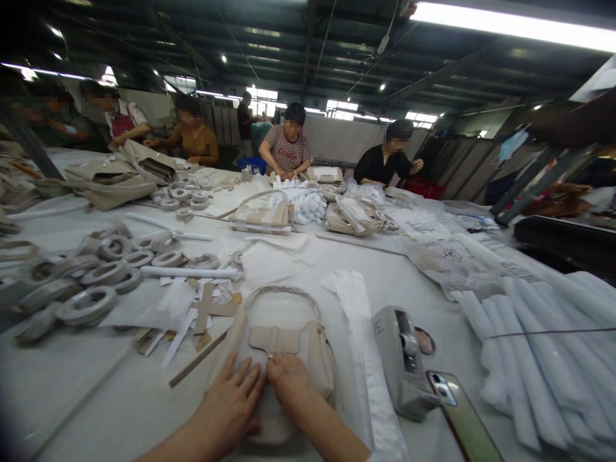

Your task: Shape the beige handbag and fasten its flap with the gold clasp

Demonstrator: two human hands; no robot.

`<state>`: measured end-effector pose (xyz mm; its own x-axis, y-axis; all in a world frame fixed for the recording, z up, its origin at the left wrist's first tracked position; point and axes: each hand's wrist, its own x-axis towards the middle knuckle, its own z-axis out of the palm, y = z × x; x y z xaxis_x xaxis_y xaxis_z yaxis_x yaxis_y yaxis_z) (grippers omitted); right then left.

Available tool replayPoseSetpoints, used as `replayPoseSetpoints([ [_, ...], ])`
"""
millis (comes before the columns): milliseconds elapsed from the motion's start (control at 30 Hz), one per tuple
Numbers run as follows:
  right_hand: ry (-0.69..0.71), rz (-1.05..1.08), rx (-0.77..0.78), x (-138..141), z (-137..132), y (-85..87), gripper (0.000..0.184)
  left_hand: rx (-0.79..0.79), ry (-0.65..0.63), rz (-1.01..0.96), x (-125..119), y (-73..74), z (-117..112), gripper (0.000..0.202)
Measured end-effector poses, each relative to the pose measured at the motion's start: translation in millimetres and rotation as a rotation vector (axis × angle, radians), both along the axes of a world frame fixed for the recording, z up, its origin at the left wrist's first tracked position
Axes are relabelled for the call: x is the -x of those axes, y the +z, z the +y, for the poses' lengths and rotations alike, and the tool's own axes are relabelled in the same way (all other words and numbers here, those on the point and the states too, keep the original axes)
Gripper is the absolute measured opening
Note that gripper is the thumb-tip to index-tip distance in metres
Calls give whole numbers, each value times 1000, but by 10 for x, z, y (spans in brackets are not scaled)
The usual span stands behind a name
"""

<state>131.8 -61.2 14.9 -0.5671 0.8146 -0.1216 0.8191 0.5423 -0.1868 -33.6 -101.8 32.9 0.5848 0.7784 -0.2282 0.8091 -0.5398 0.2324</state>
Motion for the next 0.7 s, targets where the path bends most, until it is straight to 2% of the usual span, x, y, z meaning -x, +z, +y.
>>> replayPoseSetpoints([
  [200,-24,33,-3,-26,-15,-54,28,-23,-26,43,-29,-193,-29,62],
  [333,-52,60,31,-23,-15,2,28,-22,-4,31,-39,-211,-38,62],
  [567,-47,158,-23,-82,-55,128,21,25,28,-9,11,-98,-19,61],
  [633,-65,253,-113,-175,-86,180,26,54,28,-53,34,8,1,52],
  [700,-107,346,-265,-313,-113,215,28,82,61,-182,64,231,16,41],
])
